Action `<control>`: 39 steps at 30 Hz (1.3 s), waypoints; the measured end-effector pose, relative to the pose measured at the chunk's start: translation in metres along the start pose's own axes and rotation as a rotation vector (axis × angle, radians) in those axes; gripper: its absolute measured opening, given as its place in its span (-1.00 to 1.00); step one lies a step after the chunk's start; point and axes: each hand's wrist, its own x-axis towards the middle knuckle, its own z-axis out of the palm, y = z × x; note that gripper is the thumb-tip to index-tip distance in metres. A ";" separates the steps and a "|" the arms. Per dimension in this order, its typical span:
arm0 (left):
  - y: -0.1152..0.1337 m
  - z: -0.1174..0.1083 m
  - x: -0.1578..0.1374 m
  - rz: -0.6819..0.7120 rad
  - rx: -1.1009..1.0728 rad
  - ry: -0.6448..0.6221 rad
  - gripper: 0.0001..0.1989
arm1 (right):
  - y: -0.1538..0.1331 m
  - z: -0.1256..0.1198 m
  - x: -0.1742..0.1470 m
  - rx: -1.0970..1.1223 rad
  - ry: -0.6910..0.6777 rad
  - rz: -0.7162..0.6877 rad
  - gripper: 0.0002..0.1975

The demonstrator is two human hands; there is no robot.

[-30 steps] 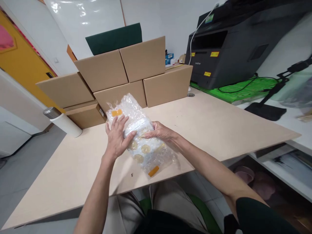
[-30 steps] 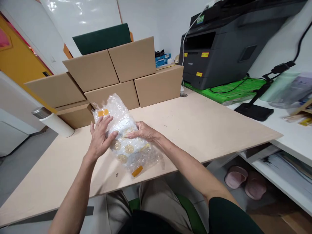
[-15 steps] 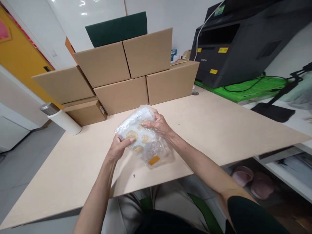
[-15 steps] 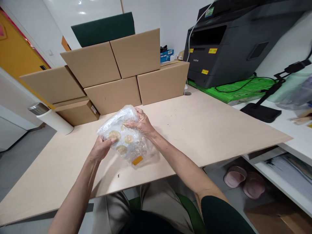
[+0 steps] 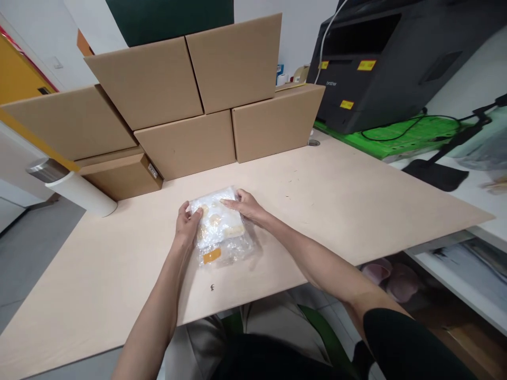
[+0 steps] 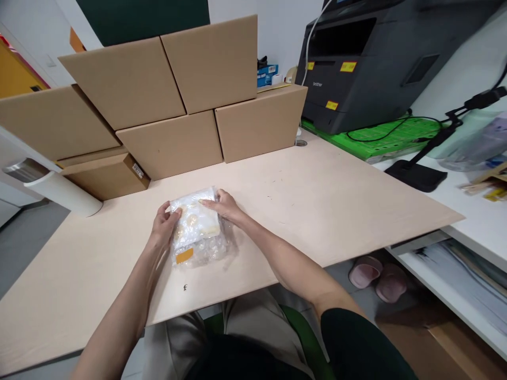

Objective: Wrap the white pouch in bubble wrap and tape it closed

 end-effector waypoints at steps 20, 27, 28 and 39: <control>-0.008 0.004 -0.024 0.416 1.092 -0.281 0.20 | -0.007 -0.005 -0.026 -0.782 -0.198 -0.156 0.03; -0.010 -0.004 -0.021 0.386 1.107 -0.430 0.26 | 0.008 -0.011 -0.015 -0.820 -0.249 -0.148 0.09; -0.010 -0.005 -0.021 0.386 1.120 -0.435 0.26 | 0.009 -0.010 -0.016 -0.822 -0.232 -0.154 0.09; -0.005 -0.009 -0.022 0.355 1.149 -0.494 0.28 | 0.016 -0.008 -0.018 -0.815 -0.250 -0.175 0.11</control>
